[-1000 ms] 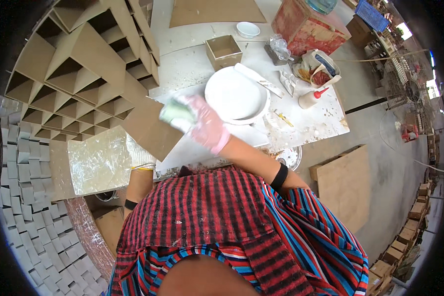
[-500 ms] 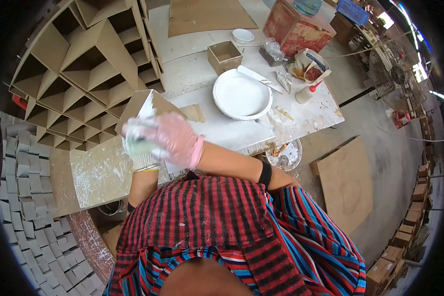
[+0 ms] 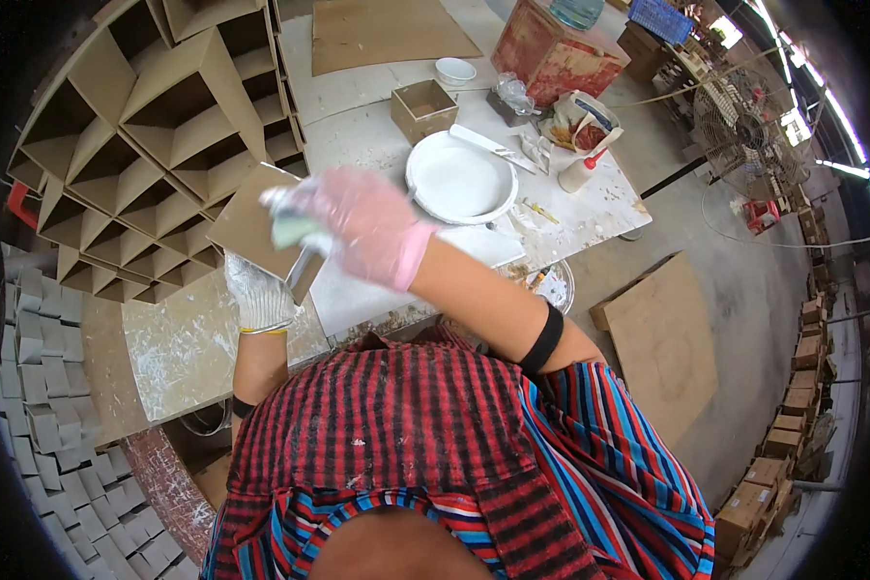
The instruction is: Applying a white liquid finish to small wooden boxes or blocks using a sponge and then stacking them.
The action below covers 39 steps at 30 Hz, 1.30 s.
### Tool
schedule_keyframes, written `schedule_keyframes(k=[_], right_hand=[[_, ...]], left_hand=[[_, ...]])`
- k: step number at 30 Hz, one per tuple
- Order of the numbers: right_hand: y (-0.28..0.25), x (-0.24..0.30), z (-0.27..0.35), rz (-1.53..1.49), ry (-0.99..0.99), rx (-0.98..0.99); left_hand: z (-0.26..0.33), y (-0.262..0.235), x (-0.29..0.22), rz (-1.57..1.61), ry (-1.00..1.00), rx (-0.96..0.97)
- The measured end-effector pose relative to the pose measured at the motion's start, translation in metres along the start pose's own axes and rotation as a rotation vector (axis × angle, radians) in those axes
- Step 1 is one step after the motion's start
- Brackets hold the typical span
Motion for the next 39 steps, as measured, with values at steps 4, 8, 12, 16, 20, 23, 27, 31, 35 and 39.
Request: schedule_keyframes(k=[4, 8, 12, 16, 20, 23, 27, 31, 35, 39], right_hand=[[0.024, 0.025, -0.003, 0.014, -0.115, 0.115], [0.000, -0.045, 0.002, -0.007, 0.110, 0.055], [0.012, -0.008, 0.013, 0.098, -0.059, 0.149], [-0.002, -0.050, 0.008, 0.043, 0.003, 0.120], [-0.042, -0.063, 0.005, -0.147, 0.075, 0.118], [-0.036, -0.044, 0.020, -0.097, -0.175, 0.201], [-0.019, -0.063, 0.010, -0.048, -0.149, 0.222], [-0.039, -0.112, -0.015, 0.104, 0.110, 0.148], [-0.042, -0.058, 0.001, -0.060, -0.246, 0.111], [-0.007, -0.030, 0.025, -0.069, -0.187, 0.492]], left_hand=[[-0.004, -0.016, 0.047, 0.990, 0.426, 0.137], [0.000, 0.022, -0.049, 1.292, 0.185, -0.162], [-0.007, 0.027, -0.021, 1.296, 0.134, -0.199], [-0.021, 0.031, -0.006, 1.217, 0.216, -0.040], [-0.018, 0.042, -0.023, 1.162, 0.095, -0.087], [-0.027, 0.048, -0.007, 1.139, 0.103, 0.034], [-0.027, 0.062, -0.024, 0.146, 0.128, 0.131], [-0.014, 0.063, 0.014, 0.909, 0.133, 0.129], [-0.017, 0.064, 0.008, 0.976, 0.114, 0.186], [-0.017, 0.064, -0.001, 1.055, 0.121, 0.185]])
Point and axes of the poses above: each hand's wrist, its own z-axis away from the middle knuckle, its own y-axis out of the palm, x = y × z, the point moved 9 cm from there along -z, towards the middle knuckle, and after that the axes turned 13 degrees about x, right-handed, at the moved point
